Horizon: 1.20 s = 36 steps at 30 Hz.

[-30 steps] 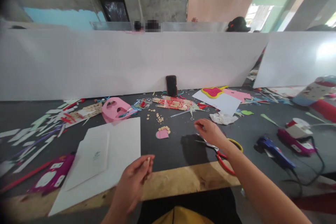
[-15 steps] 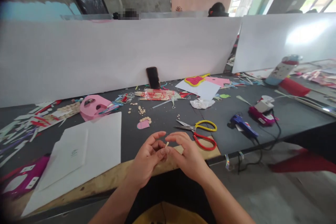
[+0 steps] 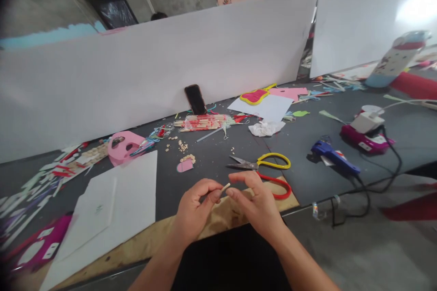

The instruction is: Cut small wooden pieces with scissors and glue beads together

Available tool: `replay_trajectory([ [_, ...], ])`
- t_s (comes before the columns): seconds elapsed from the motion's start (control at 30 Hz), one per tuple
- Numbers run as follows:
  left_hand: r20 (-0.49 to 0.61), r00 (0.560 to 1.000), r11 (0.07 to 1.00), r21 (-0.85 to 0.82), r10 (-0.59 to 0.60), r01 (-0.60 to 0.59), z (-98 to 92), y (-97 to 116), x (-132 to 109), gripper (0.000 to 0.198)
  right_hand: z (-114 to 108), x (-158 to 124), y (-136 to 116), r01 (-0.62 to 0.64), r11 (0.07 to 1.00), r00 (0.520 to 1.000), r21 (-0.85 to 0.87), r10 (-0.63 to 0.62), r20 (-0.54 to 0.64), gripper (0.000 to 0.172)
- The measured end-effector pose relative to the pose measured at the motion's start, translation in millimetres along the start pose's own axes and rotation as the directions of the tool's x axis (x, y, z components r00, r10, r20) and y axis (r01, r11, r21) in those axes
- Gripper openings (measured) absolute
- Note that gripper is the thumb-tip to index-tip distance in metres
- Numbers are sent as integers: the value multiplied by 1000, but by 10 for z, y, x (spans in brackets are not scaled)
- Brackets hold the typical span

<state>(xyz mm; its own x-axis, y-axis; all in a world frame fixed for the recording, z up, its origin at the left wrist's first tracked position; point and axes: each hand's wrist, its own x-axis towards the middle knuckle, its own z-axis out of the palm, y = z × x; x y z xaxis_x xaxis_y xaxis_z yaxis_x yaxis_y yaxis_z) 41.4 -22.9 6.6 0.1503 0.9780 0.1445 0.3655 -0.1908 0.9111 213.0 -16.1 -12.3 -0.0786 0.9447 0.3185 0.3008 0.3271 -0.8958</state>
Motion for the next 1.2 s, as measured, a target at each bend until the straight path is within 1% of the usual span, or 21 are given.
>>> replay_trajectory([
  [0.07, -66, 997, 998, 42, 45, -42, 10, -67, -2, 17, 40, 14, 31, -87, 996, 996, -4, 87, 15, 21],
  [0.13, -93, 994, 995, 76, 65, -58, 27, -125, -17, 15, 74, 20, 34, -127, 992, 991, 7, 127, 49, 21],
  [0.27, -119, 987, 988, 123, 105, -91, 72, -192, -56, 14, 115, 30, -34, -155, 987, 985, 48, 151, 78, 21],
  [0.37, -142, 981, 986, 126, 129, -111, 105, -214, -75, 14, 129, 41, -85, -190, 979, 979, 71, 183, 94, 22],
  [0.6, -167, 982, 995, 69, 85, -75, 146, -233, -84, 11, 162, 54, -72, -193, 975, 979, 108, 184, 83, 20],
  [0.7, -163, 986, 999, 13, 45, -44, 154, -239, -87, 11, 179, 49, -62, -187, 977, 981, 100, 180, 69, 20],
  [0.87, -99, 991, 985, -154, -94, 78, 178, -238, -103, 16, 185, 50, -81, -185, 978, 981, 94, 178, 78, 19],
  [1.0, -29, 980, 942, -284, -197, 181, 190, -208, -105, 20, 196, 51, -92, -195, 977, 979, 85, 189, 72, 19],
  [1.1, 37, 968, 898, -367, -247, 243, 191, -192, -106, 22, 219, 46, -78, -207, 976, 977, 67, 202, 71, 20],
  [1.2, 63, 951, 862, -408, -302, 301, 187, -209, -120, 23, 161, 43, -54, -172, 984, 985, 39, 171, 41, 17],
])
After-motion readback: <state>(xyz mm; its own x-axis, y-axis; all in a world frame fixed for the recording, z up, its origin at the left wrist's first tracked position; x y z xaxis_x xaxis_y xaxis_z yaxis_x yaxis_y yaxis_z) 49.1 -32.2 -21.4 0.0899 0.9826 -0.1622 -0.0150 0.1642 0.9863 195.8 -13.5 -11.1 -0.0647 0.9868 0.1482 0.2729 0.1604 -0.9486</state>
